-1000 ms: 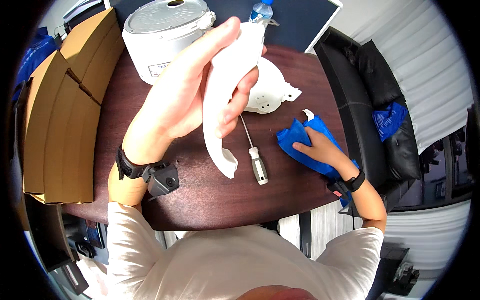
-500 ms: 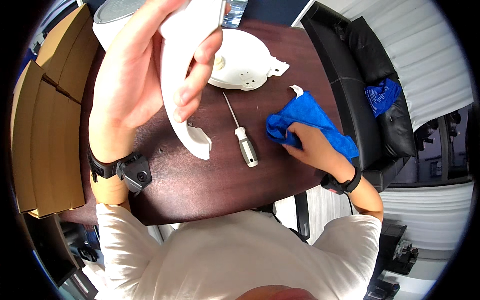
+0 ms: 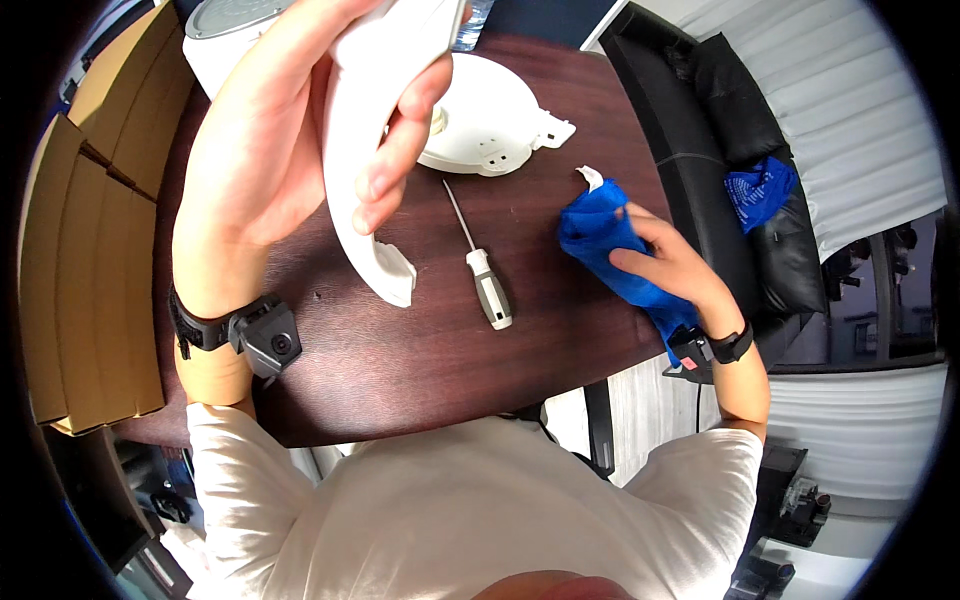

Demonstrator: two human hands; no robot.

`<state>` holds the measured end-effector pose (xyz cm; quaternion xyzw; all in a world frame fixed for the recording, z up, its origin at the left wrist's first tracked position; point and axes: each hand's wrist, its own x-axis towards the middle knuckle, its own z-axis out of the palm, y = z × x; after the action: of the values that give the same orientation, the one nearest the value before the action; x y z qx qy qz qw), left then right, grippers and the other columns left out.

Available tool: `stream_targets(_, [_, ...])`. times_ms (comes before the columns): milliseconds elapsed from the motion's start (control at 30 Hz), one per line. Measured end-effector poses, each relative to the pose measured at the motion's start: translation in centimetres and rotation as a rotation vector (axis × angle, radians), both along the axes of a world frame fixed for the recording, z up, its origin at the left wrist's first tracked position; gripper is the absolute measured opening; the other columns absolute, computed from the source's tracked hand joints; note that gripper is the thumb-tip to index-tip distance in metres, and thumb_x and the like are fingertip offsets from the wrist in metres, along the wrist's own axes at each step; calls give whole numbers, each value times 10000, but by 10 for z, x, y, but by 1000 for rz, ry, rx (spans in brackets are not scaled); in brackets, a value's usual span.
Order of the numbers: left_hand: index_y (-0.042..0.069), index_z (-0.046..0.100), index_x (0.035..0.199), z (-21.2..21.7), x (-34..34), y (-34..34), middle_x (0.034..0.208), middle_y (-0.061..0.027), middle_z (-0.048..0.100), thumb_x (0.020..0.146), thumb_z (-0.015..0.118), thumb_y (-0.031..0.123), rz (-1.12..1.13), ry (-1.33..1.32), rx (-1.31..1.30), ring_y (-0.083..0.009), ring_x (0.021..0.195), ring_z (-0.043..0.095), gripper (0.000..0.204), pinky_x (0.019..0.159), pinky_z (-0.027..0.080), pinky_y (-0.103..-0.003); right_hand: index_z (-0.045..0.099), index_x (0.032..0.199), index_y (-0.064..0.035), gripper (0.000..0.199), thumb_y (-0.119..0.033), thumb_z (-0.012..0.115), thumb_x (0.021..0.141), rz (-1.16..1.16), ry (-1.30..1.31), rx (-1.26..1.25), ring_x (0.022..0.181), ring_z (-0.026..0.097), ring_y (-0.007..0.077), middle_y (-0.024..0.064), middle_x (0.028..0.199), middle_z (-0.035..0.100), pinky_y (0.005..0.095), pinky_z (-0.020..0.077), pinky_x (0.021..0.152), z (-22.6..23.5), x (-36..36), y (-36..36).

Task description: The person cleans a white plastic rice cooker lid and its handle using a blue cloth. They wipe the interior and exterior surfaces, then reattach the handle to the lid.

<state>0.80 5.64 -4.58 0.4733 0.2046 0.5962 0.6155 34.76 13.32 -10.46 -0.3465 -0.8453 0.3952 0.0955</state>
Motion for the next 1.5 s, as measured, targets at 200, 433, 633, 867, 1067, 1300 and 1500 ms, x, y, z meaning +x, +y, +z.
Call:
stream_targets(200, [-49, 426, 1143, 2, -1, -2, 680, -63, 465, 1005, 254, 425, -20, -13, 31, -108, 330, 437, 523, 243, 399, -216, 603, 876, -8, 154, -162, 600, 883, 45, -164, 162, 784, 562, 241, 119, 835, 562, 316, 445, 689, -40, 3, -20])
stream_targets(433, [-38, 449, 1150, 3, 5, -6, 651, -55, 458, 1002, 268, 435, 67, 18, -63, -105, 321, 427, 527, 237, 376, -215, 609, 883, -3, 163, -164, 622, 862, -230, -145, 322, 760, 592, 280, 136, 823, 599, 341, 462, 661, -52, -14, -20])
stream_targets(633, [-30, 451, 1158, 1, 2, -5, 654, -51, 470, 1000, 271, 443, 79, 58, -38, -97, 321, 436, 530, 242, 388, -211, 621, 923, -12, 277, -272, 653, 834, -61, -286, 416, 802, 606, 315, 152, 882, 623, 383, 470, 684, -54, -24, -21])
stream_targets(867, [-28, 459, 1140, 3, 3, -6, 643, -41, 459, 995, 279, 453, 81, 76, -27, -95, 321, 442, 534, 243, 394, -211, 580, 805, -14, 194, -198, 636, 831, 51, -210, 193, 657, 513, 225, 111, 691, 508, 353, 434, 621, -33, -15, -3])
stream_targets(1067, [-13, 557, 962, 12, -9, 1, 675, -91, 555, 982, 373, 424, -261, -33, 20, -140, 526, 555, 475, 510, 473, -216, 563, 816, -129, 121, -230, 626, 837, -747, 303, 81, 749, 496, 66, -54, 784, 515, 238, 400, 688, 78, 76, 27])
stream_targets(1300, [-22, 467, 1131, 5, 2, -9, 652, -36, 457, 991, 297, 459, 94, 40, -35, -82, 316, 417, 529, 235, 379, -210, 609, 1082, -57, 425, -391, 648, 822, -1016, 267, 263, 951, 538, 181, 61, 980, 599, 342, 403, 886, 212, 171, 51])
stream_targets(1500, [-24, 467, 1143, 7, 4, -9, 652, -31, 456, 993, 300, 447, 116, 35, -44, -81, 327, 418, 521, 243, 381, -205, 597, 1175, -61, 493, -436, 618, 856, -1160, 66, 579, 830, 569, 117, 15, 940, 625, 264, 439, 744, 303, 286, 92])
